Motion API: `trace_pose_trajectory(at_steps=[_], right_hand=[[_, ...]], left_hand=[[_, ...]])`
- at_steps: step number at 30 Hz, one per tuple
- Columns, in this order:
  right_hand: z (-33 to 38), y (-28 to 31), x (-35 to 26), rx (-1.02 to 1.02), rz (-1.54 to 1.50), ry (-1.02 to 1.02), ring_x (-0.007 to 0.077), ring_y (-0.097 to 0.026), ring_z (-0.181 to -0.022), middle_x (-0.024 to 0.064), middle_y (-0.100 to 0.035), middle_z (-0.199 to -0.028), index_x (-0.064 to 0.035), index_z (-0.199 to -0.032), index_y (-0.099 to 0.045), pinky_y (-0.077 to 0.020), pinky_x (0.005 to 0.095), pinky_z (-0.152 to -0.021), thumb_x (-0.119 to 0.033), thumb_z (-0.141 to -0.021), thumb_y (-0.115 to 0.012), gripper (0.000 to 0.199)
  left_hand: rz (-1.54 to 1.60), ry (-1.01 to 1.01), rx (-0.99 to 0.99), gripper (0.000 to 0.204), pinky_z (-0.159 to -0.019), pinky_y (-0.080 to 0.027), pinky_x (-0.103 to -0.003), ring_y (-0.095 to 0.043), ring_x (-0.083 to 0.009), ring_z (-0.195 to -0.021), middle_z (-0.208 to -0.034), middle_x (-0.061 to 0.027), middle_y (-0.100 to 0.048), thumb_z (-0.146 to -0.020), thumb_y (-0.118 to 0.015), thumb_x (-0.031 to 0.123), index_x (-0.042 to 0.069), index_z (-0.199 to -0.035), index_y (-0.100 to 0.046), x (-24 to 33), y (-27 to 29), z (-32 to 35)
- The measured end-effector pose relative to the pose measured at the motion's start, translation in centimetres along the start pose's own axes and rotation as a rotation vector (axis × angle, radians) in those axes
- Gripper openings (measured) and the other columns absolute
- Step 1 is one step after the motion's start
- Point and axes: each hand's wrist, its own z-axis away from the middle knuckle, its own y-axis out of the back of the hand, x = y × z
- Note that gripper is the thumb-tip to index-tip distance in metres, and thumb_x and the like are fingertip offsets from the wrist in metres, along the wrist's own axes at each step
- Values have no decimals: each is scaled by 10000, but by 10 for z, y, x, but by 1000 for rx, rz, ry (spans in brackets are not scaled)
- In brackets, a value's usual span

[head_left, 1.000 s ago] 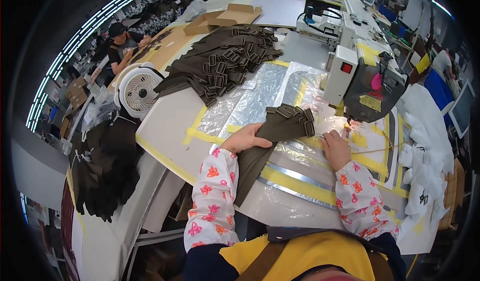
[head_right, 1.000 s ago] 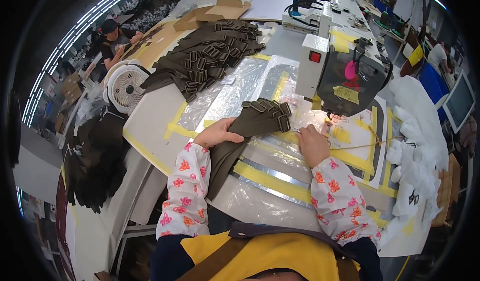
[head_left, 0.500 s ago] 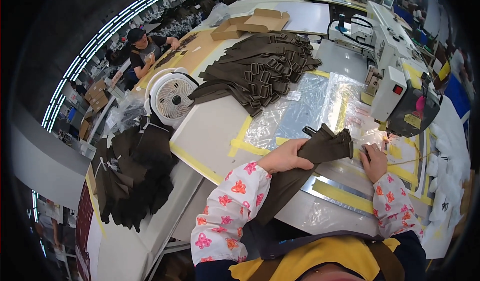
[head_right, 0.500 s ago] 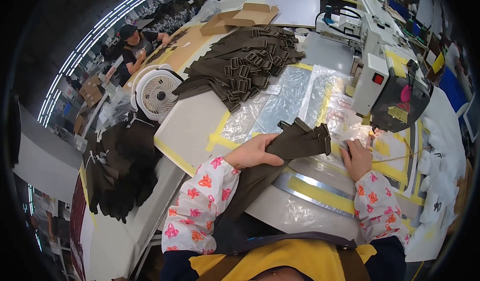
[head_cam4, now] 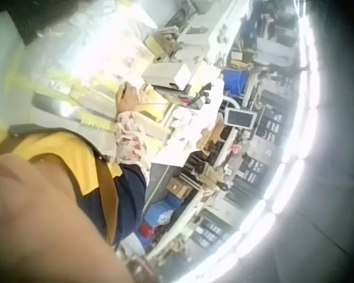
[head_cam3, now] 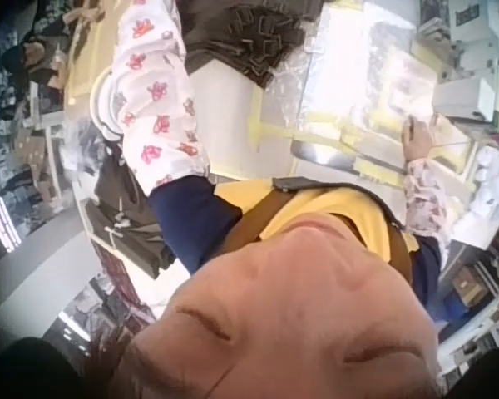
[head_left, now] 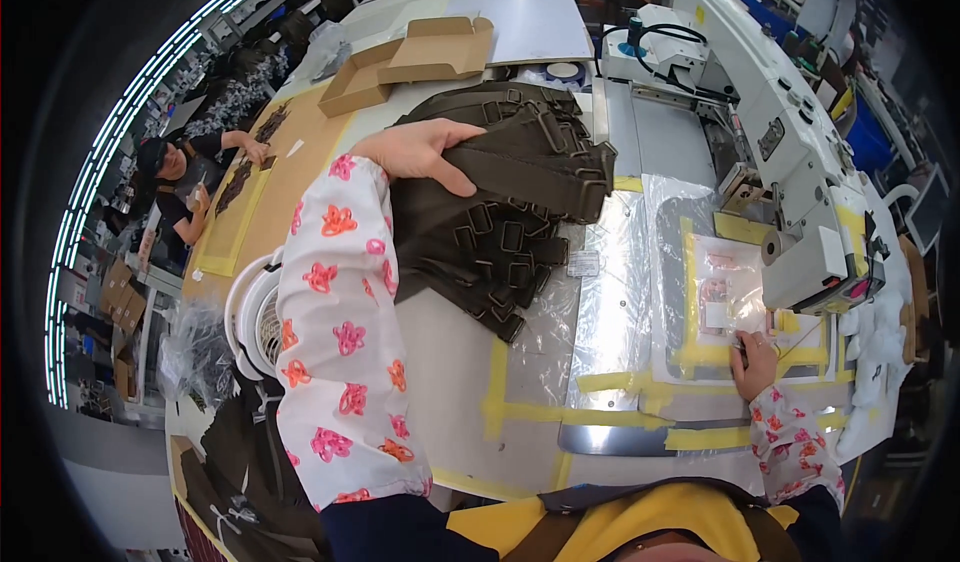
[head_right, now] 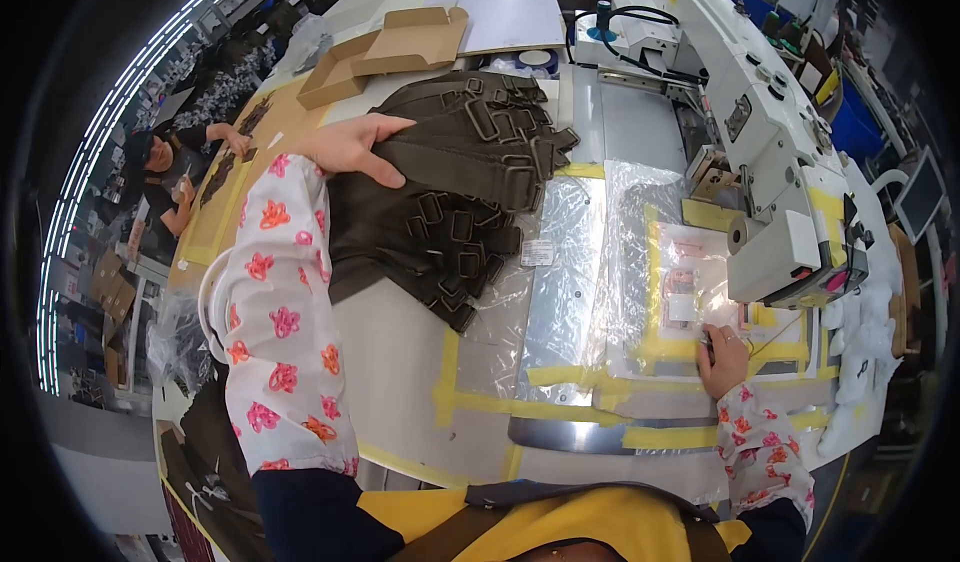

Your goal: Assemble leather or fabric straps by sewing them and attaching metal buckles.

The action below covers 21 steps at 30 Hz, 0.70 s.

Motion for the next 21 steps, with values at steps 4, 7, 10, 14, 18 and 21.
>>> trace_pose_trajectory(at_steps=[4,7,10,14,18,21], right_hand=[[2,-3,5,-15,23,-38,327,-516,-686,147,-508,-778,-38,-1020,-525,-397,406,-584,-66,-743,-570,283],[-4,-3,6,-17,19,-22,326,-513,-683,146,-503,-768,-33,-1027,-517,-397,405,-585,-67,-742,-568,292],[-4,-2,16,-21,23,-41,325,-511,-682,148,-499,-763,-20,-1030,-514,-397,403,-590,-72,-747,-563,292],[-3,-2,13,-19,30,29,329,-512,-696,160,-508,-781,1,-1032,-519,-400,397,-605,-75,-759,-551,285],[4,-12,27,-58,-2,-17,345,-524,-734,182,-531,-837,14,-1067,-520,-408,399,-644,-102,-825,-502,269],[14,-16,42,-14,11,15,344,-556,-849,192,-568,-968,21,-1121,-508,-436,392,-736,-155,-883,-472,298]], left_hand=[[-94,305,-35,612,-942,-358,-250,-483,-135,-1096,-1191,-87,-533,-698,-673,17,-3,-1253,-414,-43,79,-55],[-582,128,361,685,-1023,-269,-298,-324,-250,-1263,-1367,-170,-337,-795,-625,296,74,-1356,-300,-119,88,-85],[-842,228,883,627,-1010,-177,-559,-274,-314,-1283,-1371,-143,-333,-829,-425,555,264,-1367,-288,-169,16,-139],[-828,168,1061,468,-984,-154,-610,-256,-308,-1289,-1389,-125,-308,-894,-347,451,301,-1337,-331,-175,8,-121],[-769,-289,1403,405,-898,-355,-437,-445,-348,-1077,-1167,-185,-460,-764,-592,159,48,-1138,-486,-140,-68,-108],[-546,-571,1206,270,-866,-401,-394,-484,-308,-1037,-1076,-152,-511,-752,-605,117,33,-1005,-563,-110,-170,-49]])
